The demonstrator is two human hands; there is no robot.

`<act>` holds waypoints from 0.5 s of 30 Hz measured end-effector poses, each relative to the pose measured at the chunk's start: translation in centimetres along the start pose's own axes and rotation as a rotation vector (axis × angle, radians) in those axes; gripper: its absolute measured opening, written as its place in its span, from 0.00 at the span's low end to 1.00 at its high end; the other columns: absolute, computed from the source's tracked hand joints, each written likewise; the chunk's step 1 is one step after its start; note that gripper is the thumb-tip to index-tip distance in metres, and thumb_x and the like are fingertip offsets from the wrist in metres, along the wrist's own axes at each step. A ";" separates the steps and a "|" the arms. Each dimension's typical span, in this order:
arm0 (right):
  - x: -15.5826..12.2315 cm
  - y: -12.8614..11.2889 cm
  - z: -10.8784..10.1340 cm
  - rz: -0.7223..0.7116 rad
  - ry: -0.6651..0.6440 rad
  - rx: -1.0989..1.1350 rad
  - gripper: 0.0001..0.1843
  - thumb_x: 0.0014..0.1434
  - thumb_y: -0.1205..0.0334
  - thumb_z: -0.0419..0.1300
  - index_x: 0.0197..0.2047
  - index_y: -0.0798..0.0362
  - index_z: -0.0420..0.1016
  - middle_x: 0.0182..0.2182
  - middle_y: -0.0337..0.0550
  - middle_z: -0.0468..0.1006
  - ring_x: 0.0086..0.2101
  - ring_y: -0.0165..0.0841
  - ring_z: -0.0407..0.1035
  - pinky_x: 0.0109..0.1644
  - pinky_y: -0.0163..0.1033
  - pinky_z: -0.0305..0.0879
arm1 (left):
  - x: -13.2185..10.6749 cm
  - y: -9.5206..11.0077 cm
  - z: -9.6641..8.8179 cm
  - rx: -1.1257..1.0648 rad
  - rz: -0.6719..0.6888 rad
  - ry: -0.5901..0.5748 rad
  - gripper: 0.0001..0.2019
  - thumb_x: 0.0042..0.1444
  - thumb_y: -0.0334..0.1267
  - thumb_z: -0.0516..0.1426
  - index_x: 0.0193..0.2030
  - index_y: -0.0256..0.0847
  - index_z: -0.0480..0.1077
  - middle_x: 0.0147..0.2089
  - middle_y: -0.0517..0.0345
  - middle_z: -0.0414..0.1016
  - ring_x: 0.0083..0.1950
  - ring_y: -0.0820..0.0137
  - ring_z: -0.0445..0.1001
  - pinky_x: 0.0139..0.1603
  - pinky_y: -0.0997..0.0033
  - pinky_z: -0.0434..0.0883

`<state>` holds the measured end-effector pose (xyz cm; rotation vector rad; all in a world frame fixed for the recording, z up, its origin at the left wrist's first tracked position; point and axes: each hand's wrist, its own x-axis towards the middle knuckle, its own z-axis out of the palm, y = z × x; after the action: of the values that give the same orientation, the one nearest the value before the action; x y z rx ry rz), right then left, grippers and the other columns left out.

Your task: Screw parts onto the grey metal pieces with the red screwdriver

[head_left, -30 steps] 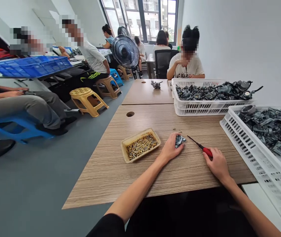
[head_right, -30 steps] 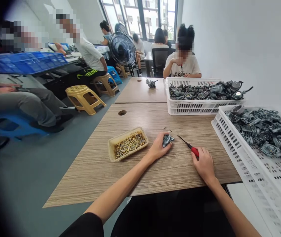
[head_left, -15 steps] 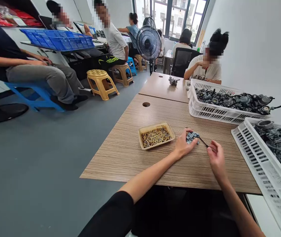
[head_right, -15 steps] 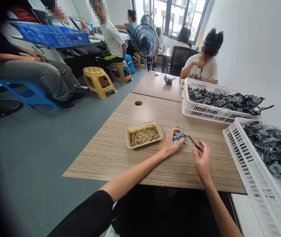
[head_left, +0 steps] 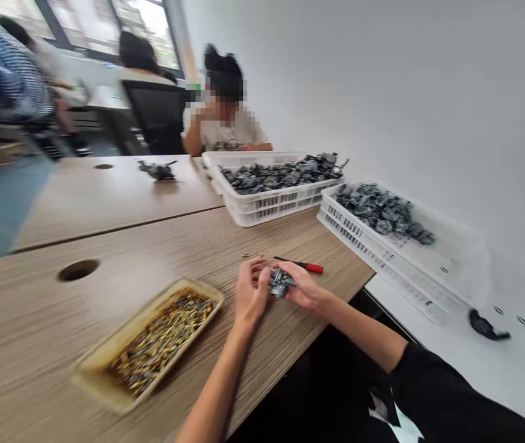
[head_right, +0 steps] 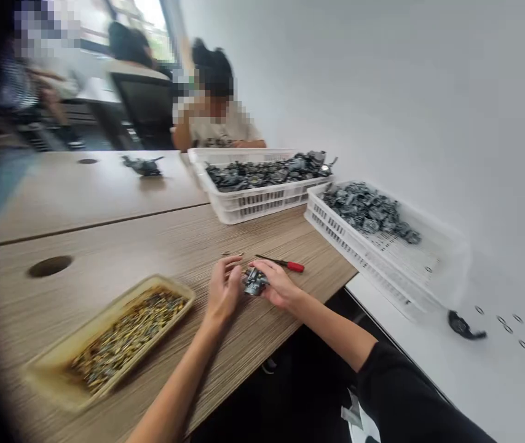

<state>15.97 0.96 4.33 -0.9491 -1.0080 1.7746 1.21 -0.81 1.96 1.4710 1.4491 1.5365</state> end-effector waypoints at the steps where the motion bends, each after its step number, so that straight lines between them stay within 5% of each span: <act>1: -0.8 -1.1 -0.6 -0.016 0.021 -0.004 0.27 0.53 0.38 0.77 0.45 0.49 0.79 0.35 0.40 0.82 0.35 0.37 0.78 0.33 0.40 0.76 | 0.0 0.0 -0.2 0.024 -0.009 -0.020 0.22 0.66 0.58 0.52 0.54 0.42 0.70 0.53 0.48 0.77 0.51 0.57 0.78 0.50 0.56 0.78; 4: -4.2 -6.2 -3.1 -0.149 0.116 -0.115 0.27 0.53 0.39 0.77 0.48 0.48 0.81 0.39 0.42 0.82 0.40 0.38 0.80 0.37 0.41 0.78 | -0.2 -0.1 -0.5 0.187 0.020 -0.132 0.24 0.62 0.60 0.54 0.51 0.42 0.71 0.49 0.48 0.77 0.48 0.55 0.79 0.51 0.52 0.77; 8: -12.0 -16.0 -8.7 -0.528 0.421 -0.562 0.20 0.60 0.42 0.72 0.48 0.46 0.84 0.44 0.44 0.83 0.43 0.38 0.78 0.42 0.42 0.79 | -0.4 -0.6 -0.1 0.377 0.096 -0.279 0.22 0.62 0.61 0.54 0.49 0.45 0.72 0.48 0.47 0.79 0.51 0.50 0.78 0.57 0.46 0.75; 12: -21.2 -24.8 -16.8 -0.865 0.897 -0.963 0.19 0.63 0.46 0.69 0.52 0.47 0.82 0.45 0.45 0.83 0.43 0.36 0.78 0.44 0.40 0.76 | 0.2 -2.4 0.0 0.469 0.187 -0.383 0.21 0.61 0.60 0.53 0.47 0.46 0.73 0.48 0.47 0.81 0.52 0.47 0.78 0.59 0.42 0.74; 15: -27.3 -27.7 -24.7 -0.954 1.249 -1.041 0.18 0.64 0.47 0.68 0.49 0.50 0.80 0.43 0.45 0.82 0.40 0.34 0.77 0.40 0.39 0.74 | 1.0 -4.2 -0.1 0.535 0.206 -0.428 0.22 0.59 0.61 0.55 0.46 0.47 0.74 0.46 0.47 0.82 0.50 0.45 0.79 0.57 0.41 0.75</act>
<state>55.65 -9.73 25.17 -1.4709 -1.1173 -0.3327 -0.32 1.19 -1.60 2.1593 1.5376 0.8751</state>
